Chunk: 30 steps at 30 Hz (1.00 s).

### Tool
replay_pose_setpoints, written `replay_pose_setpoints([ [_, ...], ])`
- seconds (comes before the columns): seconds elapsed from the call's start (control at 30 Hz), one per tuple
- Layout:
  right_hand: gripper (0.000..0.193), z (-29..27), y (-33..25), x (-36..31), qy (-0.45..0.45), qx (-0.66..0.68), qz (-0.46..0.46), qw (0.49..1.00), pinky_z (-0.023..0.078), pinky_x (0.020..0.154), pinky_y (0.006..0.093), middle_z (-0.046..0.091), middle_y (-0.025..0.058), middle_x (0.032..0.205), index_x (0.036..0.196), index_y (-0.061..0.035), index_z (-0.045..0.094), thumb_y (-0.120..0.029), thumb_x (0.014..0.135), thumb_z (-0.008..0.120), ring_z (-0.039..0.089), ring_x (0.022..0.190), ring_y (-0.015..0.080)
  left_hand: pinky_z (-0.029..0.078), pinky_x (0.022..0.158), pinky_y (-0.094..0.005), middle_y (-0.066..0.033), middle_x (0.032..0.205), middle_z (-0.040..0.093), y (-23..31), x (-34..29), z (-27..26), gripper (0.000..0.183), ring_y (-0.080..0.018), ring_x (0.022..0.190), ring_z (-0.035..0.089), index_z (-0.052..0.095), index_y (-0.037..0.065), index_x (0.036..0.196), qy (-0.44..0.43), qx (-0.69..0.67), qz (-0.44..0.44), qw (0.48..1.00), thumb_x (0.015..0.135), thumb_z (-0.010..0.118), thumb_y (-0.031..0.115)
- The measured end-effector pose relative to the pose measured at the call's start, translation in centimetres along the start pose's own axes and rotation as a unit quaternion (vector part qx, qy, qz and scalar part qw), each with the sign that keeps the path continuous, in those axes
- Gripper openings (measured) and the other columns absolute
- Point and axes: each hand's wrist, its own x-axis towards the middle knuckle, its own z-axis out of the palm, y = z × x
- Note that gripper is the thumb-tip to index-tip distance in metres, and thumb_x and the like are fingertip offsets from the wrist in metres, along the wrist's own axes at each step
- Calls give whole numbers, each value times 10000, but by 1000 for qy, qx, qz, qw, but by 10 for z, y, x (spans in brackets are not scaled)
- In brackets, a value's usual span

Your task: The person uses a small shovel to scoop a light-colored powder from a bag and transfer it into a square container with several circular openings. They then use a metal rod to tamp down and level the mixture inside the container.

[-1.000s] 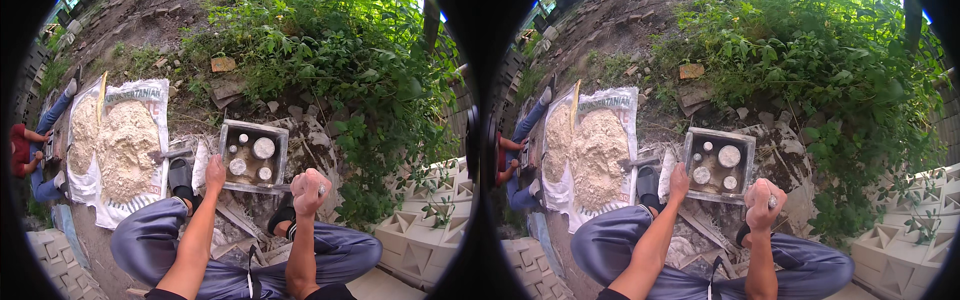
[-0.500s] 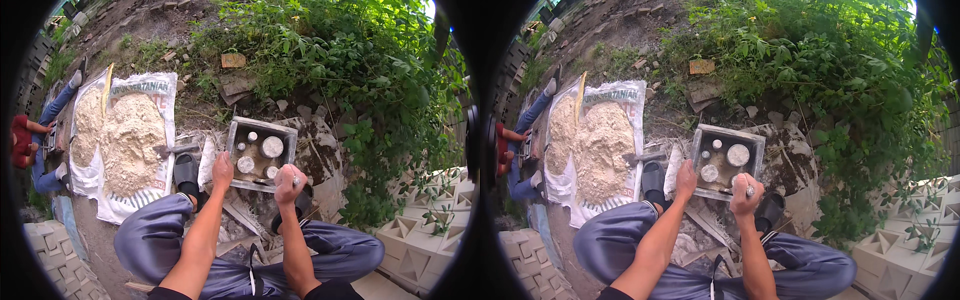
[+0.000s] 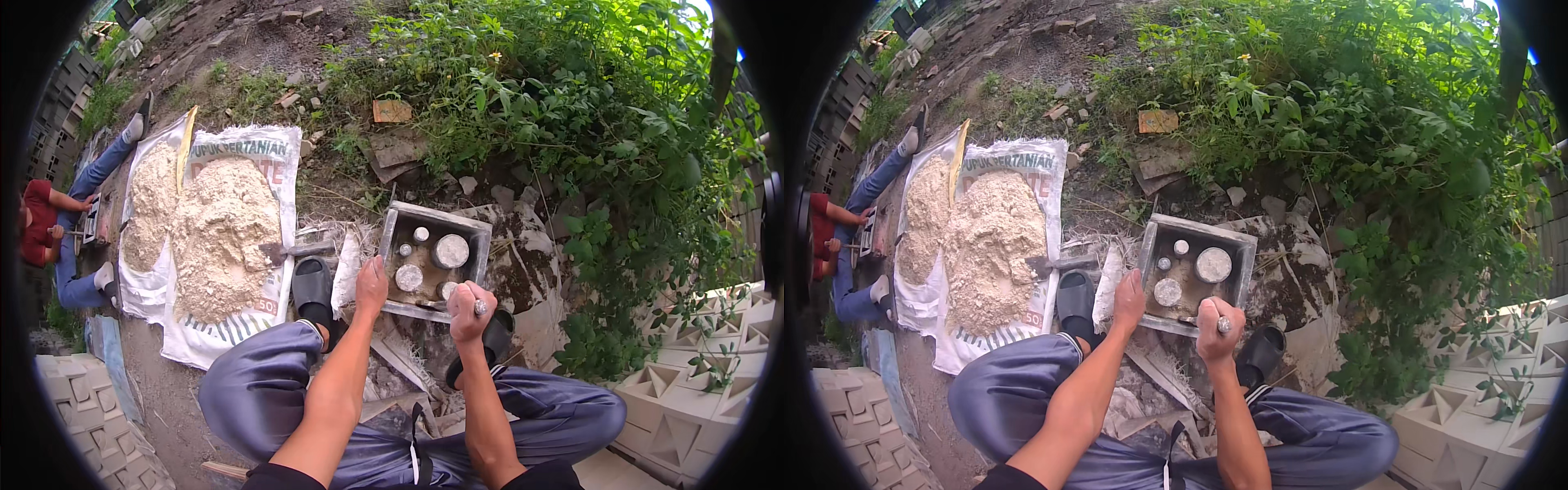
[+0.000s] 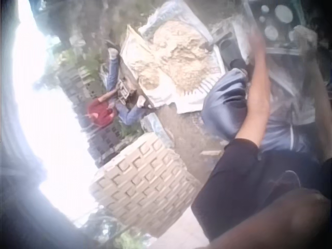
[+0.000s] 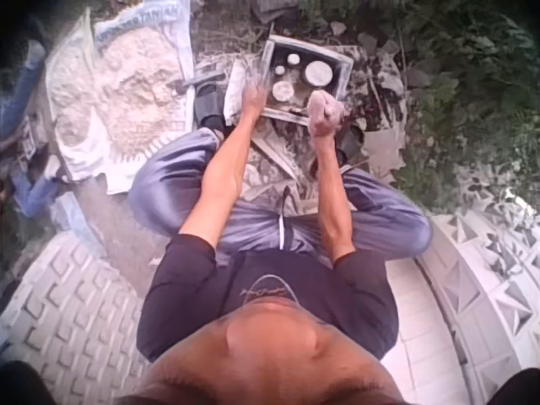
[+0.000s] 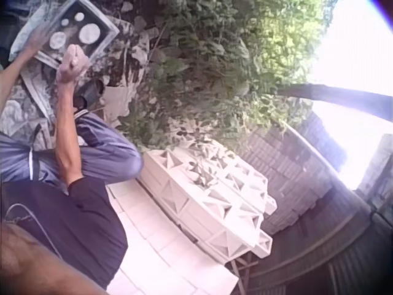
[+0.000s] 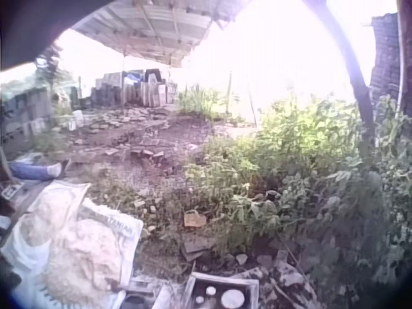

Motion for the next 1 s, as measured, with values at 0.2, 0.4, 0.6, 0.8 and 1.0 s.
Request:
replay_pose_setpoints([
  [0.2,358,8,-50,9,2,69,36,997,236,374,269,367,-7,462,523,-28,350,-69,867,443,317,389,69,393,757,-497,-276,895,559,-1,1,-5,398,-469,879,505,545,-53,902,-5,19,10,1000,975,343,282],
  [0.4,348,6,-2,-5,9,71,16,997,224,386,256,385,-8,467,522,-14,381,-88,852,464,327,416,56,397,794,-502,-288,905,587,16,2,-4,525,-471,908,519,600,-36,890,-29,107,-49,993,968,302,389],
  [0.6,379,18,-47,19,-11,49,49,998,214,360,254,338,-7,446,510,-47,343,-84,876,433,275,371,65,400,888,-475,-327,971,589,17,13,-17,715,-476,1000,531,621,-58,980,-115,78,-173,975,936,231,539],
  [0.8,355,0,17,2,-20,-42,-66,997,225,400,274,365,-11,460,529,-5,363,-65,867,451,316,421,55,405,880,-485,-334,939,592,25,13,-10,713,-482,976,537,637,-54,972,-138,67,-162,975,936,237,535],
  [1.0,370,-7,-52,23,23,111,79,990,213,376,253,356,-25,463,522,-40,361,-78,879,449,305,397,51,417,852,-498,-313,902,608,14,13,-13,667,-475,912,559,657,-23,968,-87,127,-155,976,942,253,506],
])
